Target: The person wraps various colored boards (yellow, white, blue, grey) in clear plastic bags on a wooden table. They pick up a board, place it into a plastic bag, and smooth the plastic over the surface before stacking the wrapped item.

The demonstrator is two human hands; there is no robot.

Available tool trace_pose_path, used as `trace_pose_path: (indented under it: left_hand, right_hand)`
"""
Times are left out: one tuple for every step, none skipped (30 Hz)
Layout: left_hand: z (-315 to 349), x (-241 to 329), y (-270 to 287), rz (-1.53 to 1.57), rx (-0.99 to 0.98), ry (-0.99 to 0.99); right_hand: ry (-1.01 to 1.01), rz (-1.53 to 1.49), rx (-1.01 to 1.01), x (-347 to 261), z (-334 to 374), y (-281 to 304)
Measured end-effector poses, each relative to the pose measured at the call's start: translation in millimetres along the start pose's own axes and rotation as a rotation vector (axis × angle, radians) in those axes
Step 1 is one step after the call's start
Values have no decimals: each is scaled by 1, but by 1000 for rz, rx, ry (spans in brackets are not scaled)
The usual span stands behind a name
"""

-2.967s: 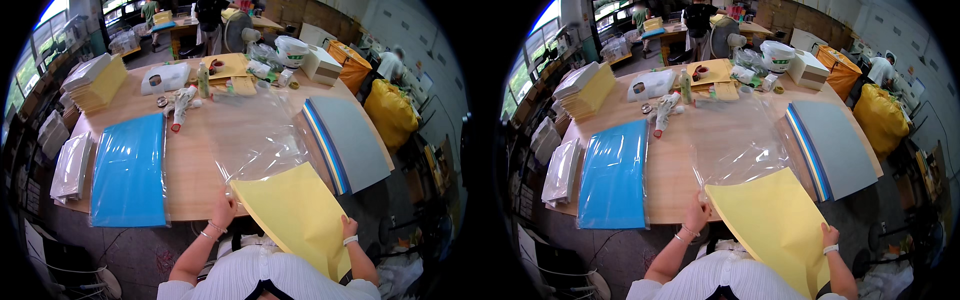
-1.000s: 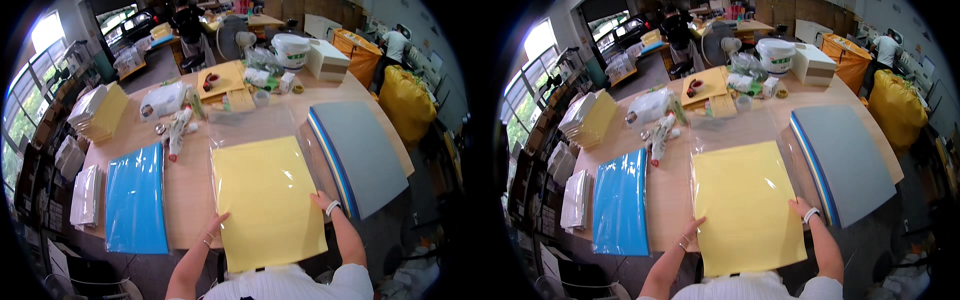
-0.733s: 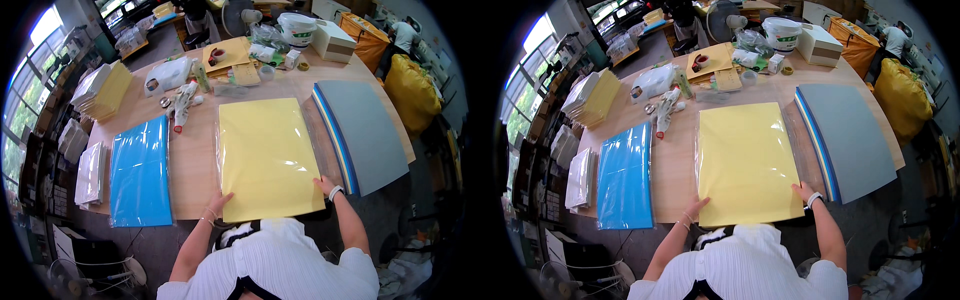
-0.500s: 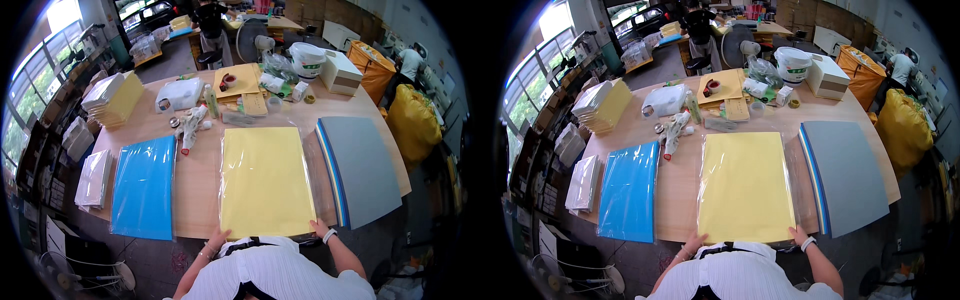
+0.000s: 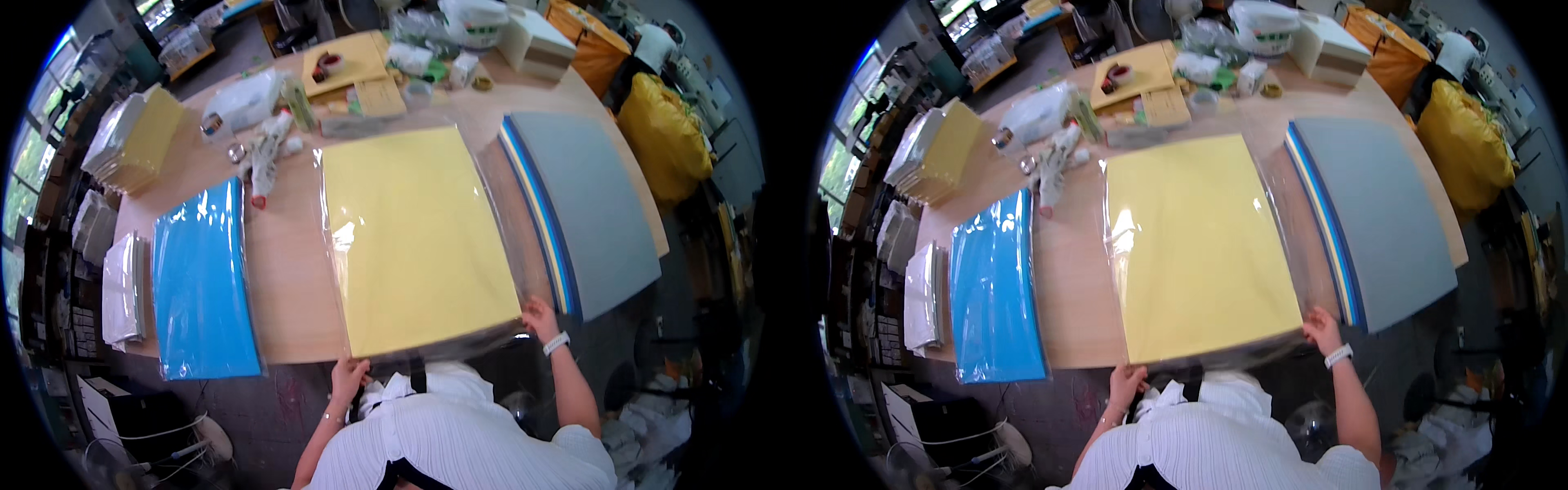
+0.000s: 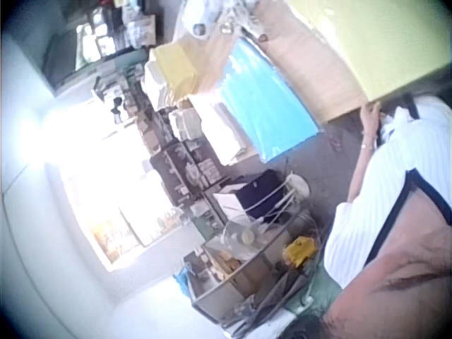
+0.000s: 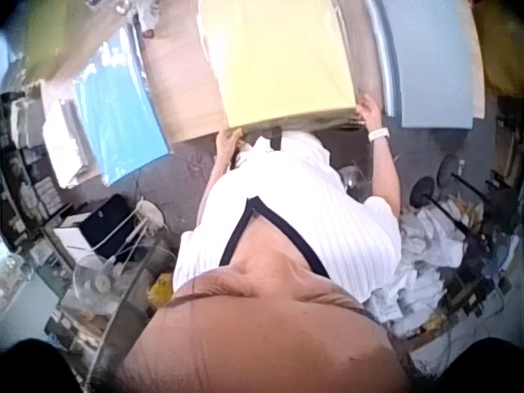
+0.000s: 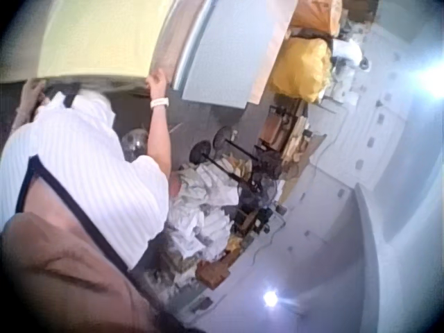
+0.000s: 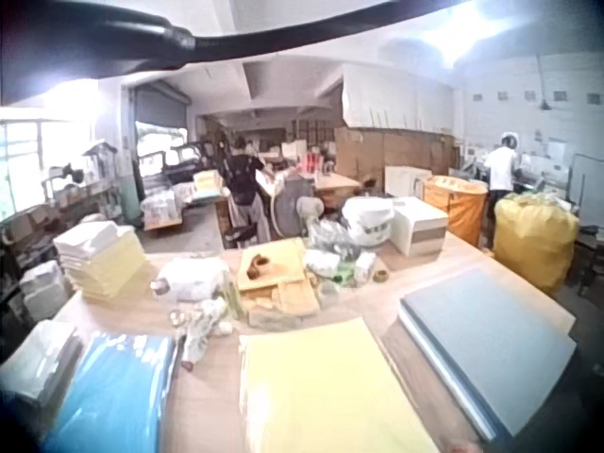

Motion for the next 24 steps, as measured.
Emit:
trace_pose_path:
  left_hand:
    - [1, -8, 3, -59, 6, -7]
    - [3, -9, 4, -73, 20, 19]
    - [3, -15, 8, -85, -14, 34]
    - [0, -24, 13, -96, -48, 51]
    - [-1, -33, 19, -107, -83, 66]
    - [-2, -39, 26, -207, -92, 17]
    - [2, -48, 29, -194, -124, 11]
    - [5, -45, 26, -182, -157, -4]
    - [12, -45, 30, -171, -174, -10]
    - [16, -57, 37, -186, -209, 33]
    - [19, -64, 39, -132, -264, 63]
    - [22, -66, 41, -16, -244, 115]
    - [27, -65, 40, 101, -228, 163]
    - [31, -61, 40, 146, -243, 175]
    - [35, -55, 40, 193, -257, 186]
    - [39, -53, 42, 237, -268, 197]
    - [39, -56, 44, 308, -268, 215]
    - [40, -63, 47, 386, -262, 233]
    - [40, -69, 49, 462, -258, 252]
    - [41, -69, 48, 508, -233, 253]
    - [39, -73, 48, 555, -165, 291]
    - [34, -79, 49, 597, -99, 331]
    - [32, -85, 46, 644, -34, 374]
    - [36, -70, 38, 678, -3, 358]
  right_hand:
    - [0, -2, -30, 0, 2, 2]
    - [9, 203, -15, -11, 12, -1]
    - [17, 287, 75, -10, 15, -2]
    - [102, 551, 173, -6, 17, 2]
    - [188, 814, 268, -2, 23, 4]
    - [305, 845, 369, -15, 33, -8]
    - [425, 873, 469, -28, 47, -23]
    - [550, 892, 576, -48, 64, -43]
    - [596, 746, 490, -63, 78, -77]
    - [591, 689, 300, -74, 91, -116]
    - [618, 649, 146, -65, 101, -152]
    - [554, 657, -59, -66, 115, -191]
    - [703, 575, -198, -51, 122, -225]
    - [706, 581, -264, -43, 133, -259]
    - [698, 576, -354, -35, 139, -284]
    - [667, 556, -412, -24, 141, -307]
    - [671, 550, -478, -18, 143, -324]
    - [707, 564, -498, -23, 147, -335]
    - [741, 578, -514, -27, 150, -343]
    - [837, 624, -541, -22, 152, -351]
    - [928, 679, -556, -15, 151, -357]
    - [1015, 734, -568, -8, 152, -362]
    - [897, 749, -520, -17, 160, -365]
    - [920, 823, -564, -21, 162, -366]
Point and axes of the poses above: each hand's wrist, its own z-axis away from the middle knuckle, its own y-axis out of the back of the hand, x = y × z, the point moved 2 cm from there along -z, towards the middle knuckle, and after that the axes turned 3 degrees about z, right-handed, at the moved point
